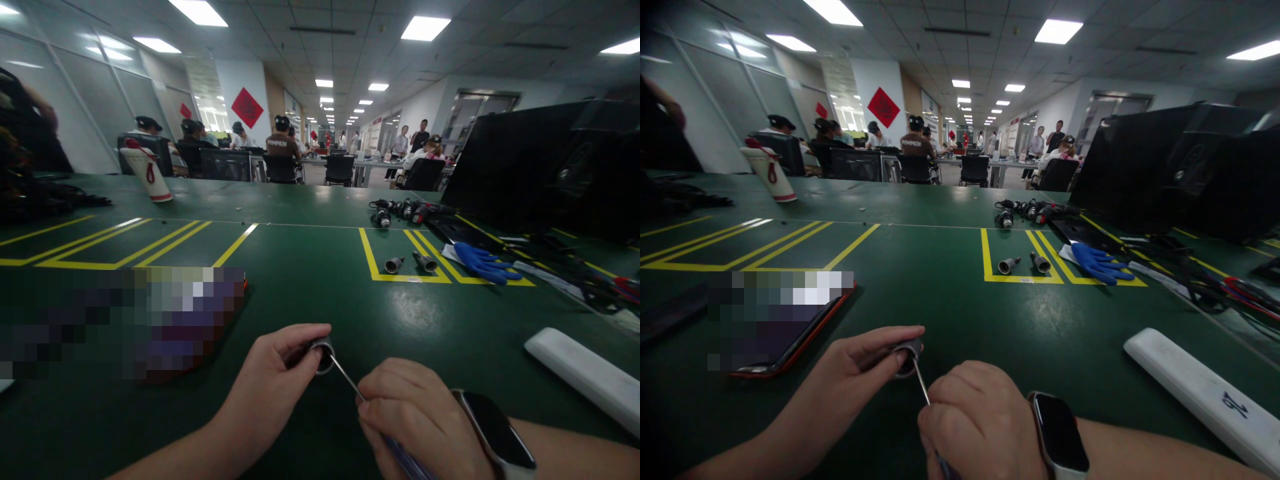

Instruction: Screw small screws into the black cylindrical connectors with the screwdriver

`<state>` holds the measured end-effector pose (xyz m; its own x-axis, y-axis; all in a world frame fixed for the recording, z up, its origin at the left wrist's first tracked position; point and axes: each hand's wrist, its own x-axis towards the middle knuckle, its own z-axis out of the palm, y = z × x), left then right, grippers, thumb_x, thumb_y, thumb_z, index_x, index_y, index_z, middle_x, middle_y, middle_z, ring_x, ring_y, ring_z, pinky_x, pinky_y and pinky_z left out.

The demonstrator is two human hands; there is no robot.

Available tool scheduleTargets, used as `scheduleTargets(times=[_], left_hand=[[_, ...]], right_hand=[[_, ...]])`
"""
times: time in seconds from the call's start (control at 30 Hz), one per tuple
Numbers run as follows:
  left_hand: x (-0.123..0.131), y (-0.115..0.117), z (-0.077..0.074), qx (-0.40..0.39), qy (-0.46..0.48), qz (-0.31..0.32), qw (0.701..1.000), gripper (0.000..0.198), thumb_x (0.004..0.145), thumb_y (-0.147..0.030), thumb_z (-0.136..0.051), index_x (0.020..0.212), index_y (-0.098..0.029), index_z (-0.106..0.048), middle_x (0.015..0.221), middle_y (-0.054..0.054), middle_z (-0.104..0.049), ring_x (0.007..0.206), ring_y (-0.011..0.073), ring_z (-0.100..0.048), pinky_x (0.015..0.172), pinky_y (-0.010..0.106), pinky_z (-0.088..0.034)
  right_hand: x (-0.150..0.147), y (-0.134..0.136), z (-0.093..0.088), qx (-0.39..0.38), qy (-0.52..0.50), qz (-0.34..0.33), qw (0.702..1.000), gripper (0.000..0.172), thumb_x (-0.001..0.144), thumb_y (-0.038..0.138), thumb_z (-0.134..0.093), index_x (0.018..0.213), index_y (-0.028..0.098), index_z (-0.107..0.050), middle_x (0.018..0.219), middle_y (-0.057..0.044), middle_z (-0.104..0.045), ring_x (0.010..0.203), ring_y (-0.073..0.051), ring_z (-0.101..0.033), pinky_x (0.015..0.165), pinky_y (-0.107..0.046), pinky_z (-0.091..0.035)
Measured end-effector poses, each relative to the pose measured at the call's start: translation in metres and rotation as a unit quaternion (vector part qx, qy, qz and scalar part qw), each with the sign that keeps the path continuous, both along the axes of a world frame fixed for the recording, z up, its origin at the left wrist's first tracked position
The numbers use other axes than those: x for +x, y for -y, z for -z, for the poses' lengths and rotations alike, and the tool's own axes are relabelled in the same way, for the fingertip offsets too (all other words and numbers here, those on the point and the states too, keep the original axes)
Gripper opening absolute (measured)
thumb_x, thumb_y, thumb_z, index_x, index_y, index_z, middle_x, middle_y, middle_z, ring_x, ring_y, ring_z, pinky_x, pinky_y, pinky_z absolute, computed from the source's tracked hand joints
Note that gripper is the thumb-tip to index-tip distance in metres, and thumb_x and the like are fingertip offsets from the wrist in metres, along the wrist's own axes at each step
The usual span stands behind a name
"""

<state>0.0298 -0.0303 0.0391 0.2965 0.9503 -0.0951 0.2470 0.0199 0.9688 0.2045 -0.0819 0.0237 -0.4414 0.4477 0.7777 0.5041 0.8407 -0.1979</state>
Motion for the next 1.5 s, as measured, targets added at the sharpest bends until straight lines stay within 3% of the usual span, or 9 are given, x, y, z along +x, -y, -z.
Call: scheduleTargets(times=[0.77,1.13,1.23,1.37,1.5], left_hand=[[0.0,-0.001,0.001,0.006,-0.009,0.014,1.0,0.034,0.069,-0.015,-0.054,0.099,-0.016,-0.069,0.092,0.004,-0.073,0.084,0.0195,-0.067,0.079,0.031,-0.052],[0.002,0.0,0.001,0.004,-0.021,0.008,1.0,0.03,0.071,-0.019,-0.055,0.096,-0.017,-0.07,0.086,0.003,-0.074,0.08,0.0193,-0.068,0.075,0.029,-0.053],[0.002,-0.001,0.0,-0.005,-0.01,0.004,1.0,0.029,0.07,-0.018,-0.055,0.096,-0.016,-0.07,0.086,0.004,-0.073,0.079,0.0194,-0.067,0.073,0.029,-0.054],[0.001,-0.003,0.003,0.013,0.022,0.01,1.0,0.024,0.068,-0.015,-0.057,0.087,-0.018,-0.071,0.102,0.005,-0.069,0.093,0.0207,-0.065,0.08,0.029,-0.052],[0.005,0.001,0.013,-0.034,0.091,0.035,0.995,0.031,0.066,-0.013,-0.06,0.096,-0.019,-0.065,0.104,0.005,-0.066,0.095,0.021,-0.064,0.085,0.031,-0.05]], right_hand=[[0.004,-0.004,-0.001,-0.027,0.024,-0.049,0.998,0.024,0.071,-0.001,-0.051,0.09,0.014,-0.051,0.068,-0.008,-0.066,0.058,-0.016,-0.061,0.051,-0.027,-0.051],[0.001,-0.002,0.002,-0.013,0.004,-0.02,1.0,0.023,0.071,-0.001,-0.05,0.087,0.015,-0.052,0.067,-0.007,-0.067,0.059,-0.016,-0.062,0.054,-0.027,-0.051],[0.002,-0.003,0.001,-0.012,0.005,-0.023,1.0,0.022,0.071,-0.001,-0.05,0.087,0.015,-0.052,0.067,-0.007,-0.067,0.058,-0.016,-0.062,0.053,-0.026,-0.05],[0.007,-0.003,-0.005,-0.001,0.026,-0.057,0.998,0.013,0.083,0.007,-0.045,0.086,0.016,-0.053,0.064,-0.004,-0.065,0.055,-0.013,-0.059,0.049,-0.025,-0.047],[0.006,-0.005,-0.008,0.036,0.039,-0.021,0.998,0.013,0.087,0.013,-0.046,0.094,0.015,-0.057,0.082,-0.008,-0.068,0.073,-0.016,-0.061,0.061,-0.028,-0.05]])
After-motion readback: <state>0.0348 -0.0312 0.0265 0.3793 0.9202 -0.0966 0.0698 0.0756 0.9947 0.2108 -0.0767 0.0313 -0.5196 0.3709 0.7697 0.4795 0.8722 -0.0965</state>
